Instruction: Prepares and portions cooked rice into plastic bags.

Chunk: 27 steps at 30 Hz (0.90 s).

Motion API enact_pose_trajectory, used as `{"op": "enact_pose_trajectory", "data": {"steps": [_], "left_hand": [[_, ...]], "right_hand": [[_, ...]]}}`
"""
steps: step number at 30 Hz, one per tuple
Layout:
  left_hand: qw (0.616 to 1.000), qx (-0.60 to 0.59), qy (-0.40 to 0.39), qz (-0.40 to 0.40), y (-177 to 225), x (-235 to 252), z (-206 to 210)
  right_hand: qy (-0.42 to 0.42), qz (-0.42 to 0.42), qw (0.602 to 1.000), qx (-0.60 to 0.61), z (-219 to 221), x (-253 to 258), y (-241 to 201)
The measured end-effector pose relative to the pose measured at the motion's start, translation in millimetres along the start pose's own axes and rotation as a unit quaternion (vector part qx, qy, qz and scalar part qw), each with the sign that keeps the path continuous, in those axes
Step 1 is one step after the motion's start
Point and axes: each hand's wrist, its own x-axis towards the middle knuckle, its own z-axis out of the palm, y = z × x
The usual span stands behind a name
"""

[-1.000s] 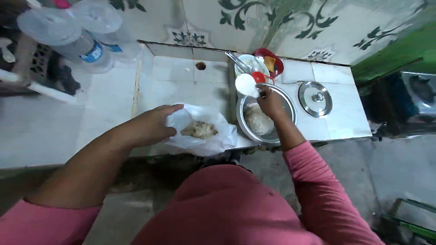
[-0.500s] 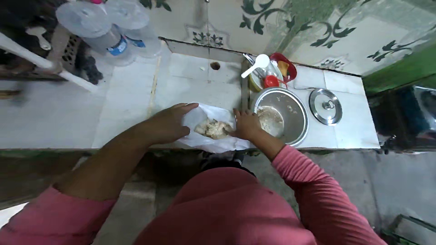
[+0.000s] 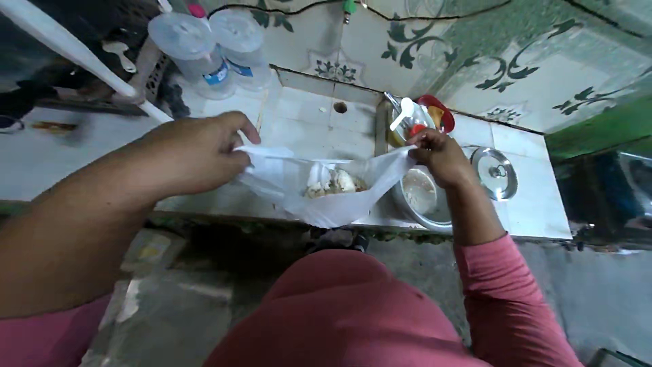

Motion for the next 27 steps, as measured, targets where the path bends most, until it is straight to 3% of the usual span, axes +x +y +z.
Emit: {"op": "enact_pose_trajectory", "data": {"steps": [3, 6, 9, 11, 12, 14, 16, 17, 19, 20, 23, 25, 27], "left_hand": [[0.977, -0.207, 0.05, 0.015, 1, -4, 0], [0.892, -0.447, 0.055, 0.037, 7, -10, 2], [0.808, -0.578, 0.022, 0.108, 21, -24, -5], [0.784, -0.603, 0.01, 0.144, 38, -26, -5], [0.795, -0.587, 0.002, 0.153, 51, -26, -1], [0.859, -0.486, -0.011, 0.16, 76, -25, 10], [0.946, -0.276, 0.029, 0.166, 79, -23, 15], [0.964, -0.188, 0.073, 0.175, 71, -22, 14], [0.971, -0.093, 0.146, 0.168, 39, -20, 7], [0.978, -0.071, 0.139, 0.139, 21, -17, 6], [0.996, -0.081, 0.004, 0.036, -15, 5, 40], [0.992, -0.107, -0.036, 0.05, -11, 10, 65], [0.981, -0.155, -0.046, 0.105, 17, 10, 80]], "right_hand": [[0.032, -0.025, 0.977, 0.207, 21, -6, -5], [-0.05, -0.031, 0.923, 0.379, 27, -23, -28], [-0.107, -0.126, 0.891, 0.423, 36, -32, -52], [-0.123, -0.178, 0.909, 0.357, 56, -35, -73], [-0.131, -0.18, 0.93, 0.292, 70, -38, -84], [-0.146, -0.163, 0.967, 0.13, 100, -37, -101], [-0.135, -0.148, 0.979, 0.033, 115, -26, -102], [-0.118, -0.139, 0.983, 0.029, 114, -22, -102], [-0.091, -0.146, 0.983, 0.07, 103, -16, -106], [-0.09, -0.157, 0.979, 0.092, 98, -17, -113], [-0.097, -0.258, 0.957, 0.088, 88, -28, -147], [-0.1, -0.347, 0.931, 0.049, 89, -35, -175], [-0.095, -0.364, 0.926, -0.018, 94, -48, -203]]}}
